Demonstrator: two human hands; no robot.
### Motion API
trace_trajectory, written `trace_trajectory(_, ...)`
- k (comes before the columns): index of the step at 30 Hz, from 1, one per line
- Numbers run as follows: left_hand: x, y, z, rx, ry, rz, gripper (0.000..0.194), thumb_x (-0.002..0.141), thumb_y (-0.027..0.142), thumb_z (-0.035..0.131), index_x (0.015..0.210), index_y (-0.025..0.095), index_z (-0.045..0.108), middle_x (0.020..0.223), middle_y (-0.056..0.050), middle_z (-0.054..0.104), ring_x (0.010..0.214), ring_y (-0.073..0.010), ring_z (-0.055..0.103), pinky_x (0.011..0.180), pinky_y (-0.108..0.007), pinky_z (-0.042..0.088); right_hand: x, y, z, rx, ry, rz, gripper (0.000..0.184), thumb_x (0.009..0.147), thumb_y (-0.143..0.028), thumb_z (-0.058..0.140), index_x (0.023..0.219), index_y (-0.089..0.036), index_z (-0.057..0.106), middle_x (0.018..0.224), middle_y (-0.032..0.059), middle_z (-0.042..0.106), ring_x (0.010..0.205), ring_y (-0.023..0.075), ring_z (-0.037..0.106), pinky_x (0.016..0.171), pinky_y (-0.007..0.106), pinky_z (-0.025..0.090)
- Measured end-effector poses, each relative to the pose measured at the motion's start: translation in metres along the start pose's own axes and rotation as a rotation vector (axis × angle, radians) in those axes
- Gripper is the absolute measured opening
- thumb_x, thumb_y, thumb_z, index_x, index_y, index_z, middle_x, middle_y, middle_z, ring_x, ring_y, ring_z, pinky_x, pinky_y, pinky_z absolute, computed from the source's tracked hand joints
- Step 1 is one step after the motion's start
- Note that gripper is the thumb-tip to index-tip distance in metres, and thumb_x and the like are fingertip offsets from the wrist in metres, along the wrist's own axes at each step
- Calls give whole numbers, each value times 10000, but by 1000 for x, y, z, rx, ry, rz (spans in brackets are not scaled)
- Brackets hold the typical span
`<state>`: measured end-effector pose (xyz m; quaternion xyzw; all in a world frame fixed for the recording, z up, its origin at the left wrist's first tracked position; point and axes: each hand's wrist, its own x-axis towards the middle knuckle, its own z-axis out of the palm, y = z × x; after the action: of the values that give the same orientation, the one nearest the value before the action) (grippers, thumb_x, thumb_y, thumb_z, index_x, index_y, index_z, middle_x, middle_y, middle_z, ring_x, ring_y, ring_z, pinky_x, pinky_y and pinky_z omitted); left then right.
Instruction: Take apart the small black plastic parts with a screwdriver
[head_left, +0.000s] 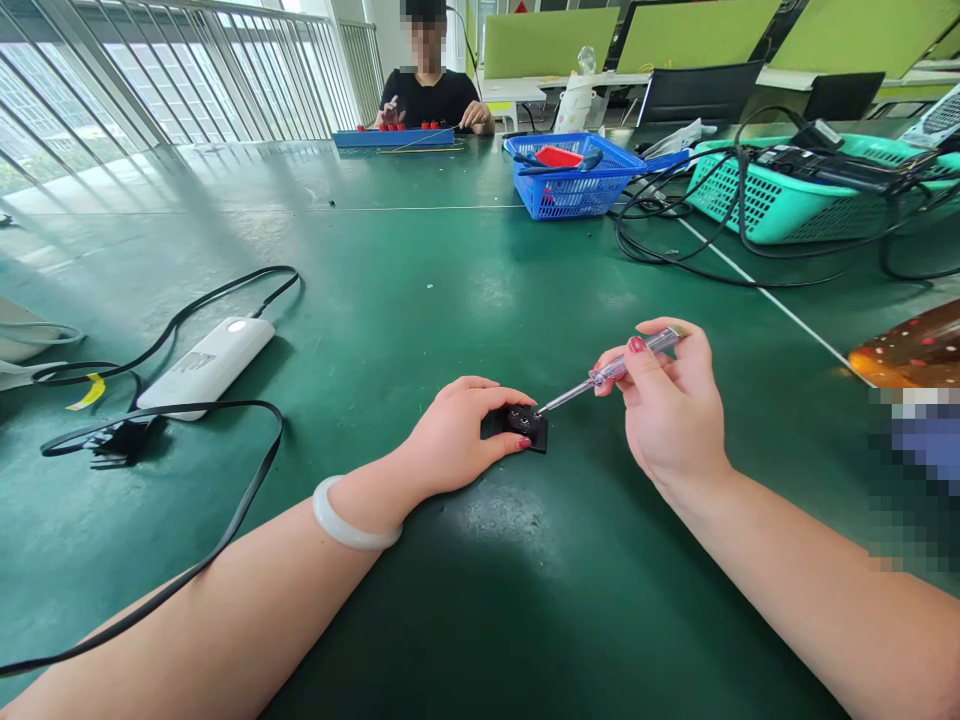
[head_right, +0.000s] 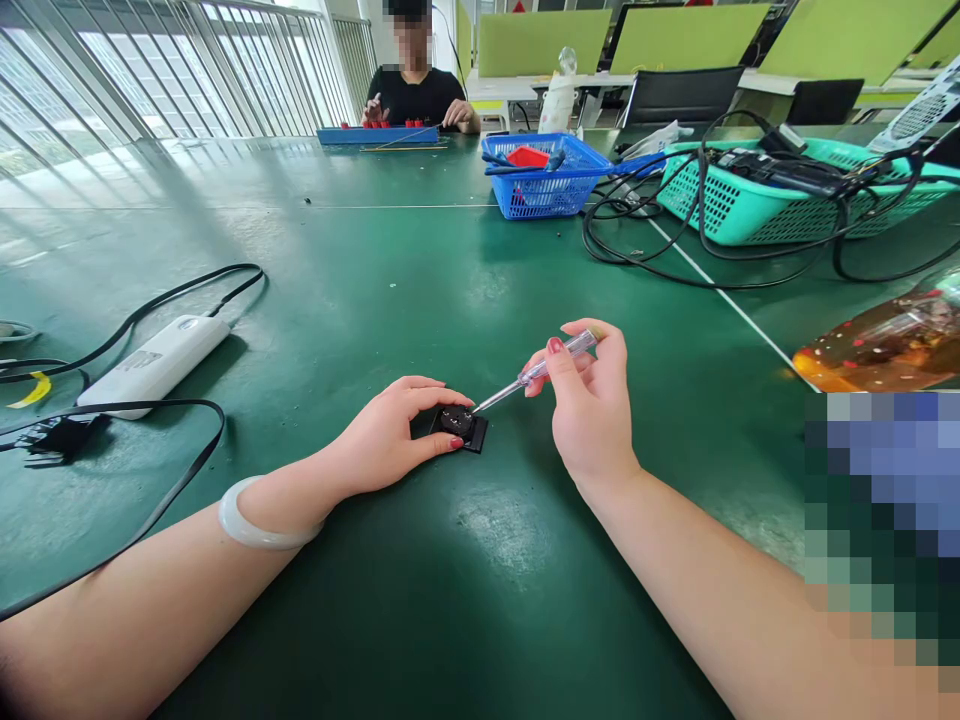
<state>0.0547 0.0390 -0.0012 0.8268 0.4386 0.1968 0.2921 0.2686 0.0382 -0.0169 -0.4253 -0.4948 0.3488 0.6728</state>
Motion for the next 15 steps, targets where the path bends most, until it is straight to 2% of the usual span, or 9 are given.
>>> trace_trajectory(5, -1, 0, 0, 7, -12, -15, 416, 843, 314, 684, 1257, 340, 651, 1183, -20, 697, 1272, -264, 500, 1075, -434, 441, 1, -1, 0, 32, 14, -20, 204, 887, -360, 643, 985, -273, 487, 674, -54, 635, 616, 152, 627, 619, 331, 511)
trace_trajectory(15, -1, -1, 0, 11, -5, -2, 387, 844, 333, 677, 1231, 327, 664, 1196, -30, 689, 1251, -269, 520, 1056, -432, 459, 1, -1, -1, 32, 50, -39, 237, 889, -414, 637, 960, -262, 469, 676, -49, 615, 591, 148, 600, 573, 311, 482)
